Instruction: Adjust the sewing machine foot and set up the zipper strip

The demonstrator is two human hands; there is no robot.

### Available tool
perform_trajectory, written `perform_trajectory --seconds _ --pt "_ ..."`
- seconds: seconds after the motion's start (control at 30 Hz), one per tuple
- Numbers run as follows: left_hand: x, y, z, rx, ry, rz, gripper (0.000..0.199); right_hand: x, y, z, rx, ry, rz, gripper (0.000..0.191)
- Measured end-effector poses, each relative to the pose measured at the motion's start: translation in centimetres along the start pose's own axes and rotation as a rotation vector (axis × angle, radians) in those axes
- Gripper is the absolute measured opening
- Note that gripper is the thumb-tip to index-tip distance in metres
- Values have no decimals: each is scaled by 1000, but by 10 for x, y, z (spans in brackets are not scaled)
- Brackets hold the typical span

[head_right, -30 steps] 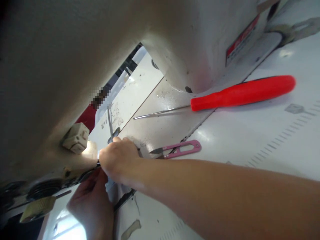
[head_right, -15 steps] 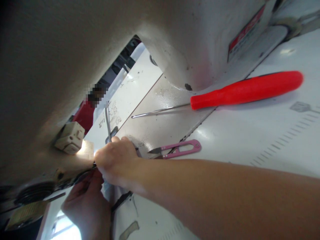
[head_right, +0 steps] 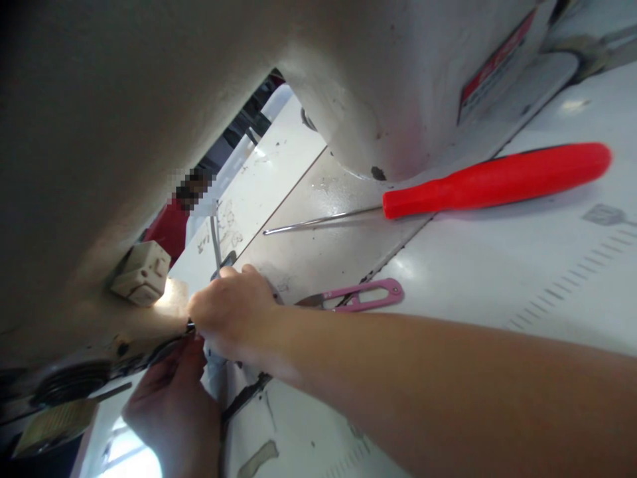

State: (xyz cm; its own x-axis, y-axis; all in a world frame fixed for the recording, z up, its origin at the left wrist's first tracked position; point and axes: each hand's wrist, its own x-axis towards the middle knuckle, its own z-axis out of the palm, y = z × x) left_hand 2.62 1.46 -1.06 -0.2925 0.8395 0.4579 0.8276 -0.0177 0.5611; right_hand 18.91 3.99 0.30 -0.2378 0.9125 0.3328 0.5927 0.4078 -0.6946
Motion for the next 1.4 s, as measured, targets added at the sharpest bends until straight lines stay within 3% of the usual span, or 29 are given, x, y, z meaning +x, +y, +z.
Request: perform_trajectory --seconds 0.07,0.2,0.57,0.73,0.83,1.13,1.4 --pt "0 1 1 -13 6 -6 20 1 4 -7 33 -40 58 8" --pt "-1 4 2 2 -1 -43 22 2 8 -15 118 -57 152 21" --pt "1 3 2 -23 34 -20 20 0 5 -4 23 -45 36 9" --pt "0 14 5 -60 23 -48 18 0 -2 7 -93 34 -39 19" --pt "-1 19 5 -87 9 -70 18 0 -6 13 -106 80 -46 18" --pt "-3 34 2 -145 -21 -161 18 -1 -8 16 -131 36 -43 13" --pt "0 28 3 -94 -5 -162 24 -1 -2 6 -113 -3 16 4"
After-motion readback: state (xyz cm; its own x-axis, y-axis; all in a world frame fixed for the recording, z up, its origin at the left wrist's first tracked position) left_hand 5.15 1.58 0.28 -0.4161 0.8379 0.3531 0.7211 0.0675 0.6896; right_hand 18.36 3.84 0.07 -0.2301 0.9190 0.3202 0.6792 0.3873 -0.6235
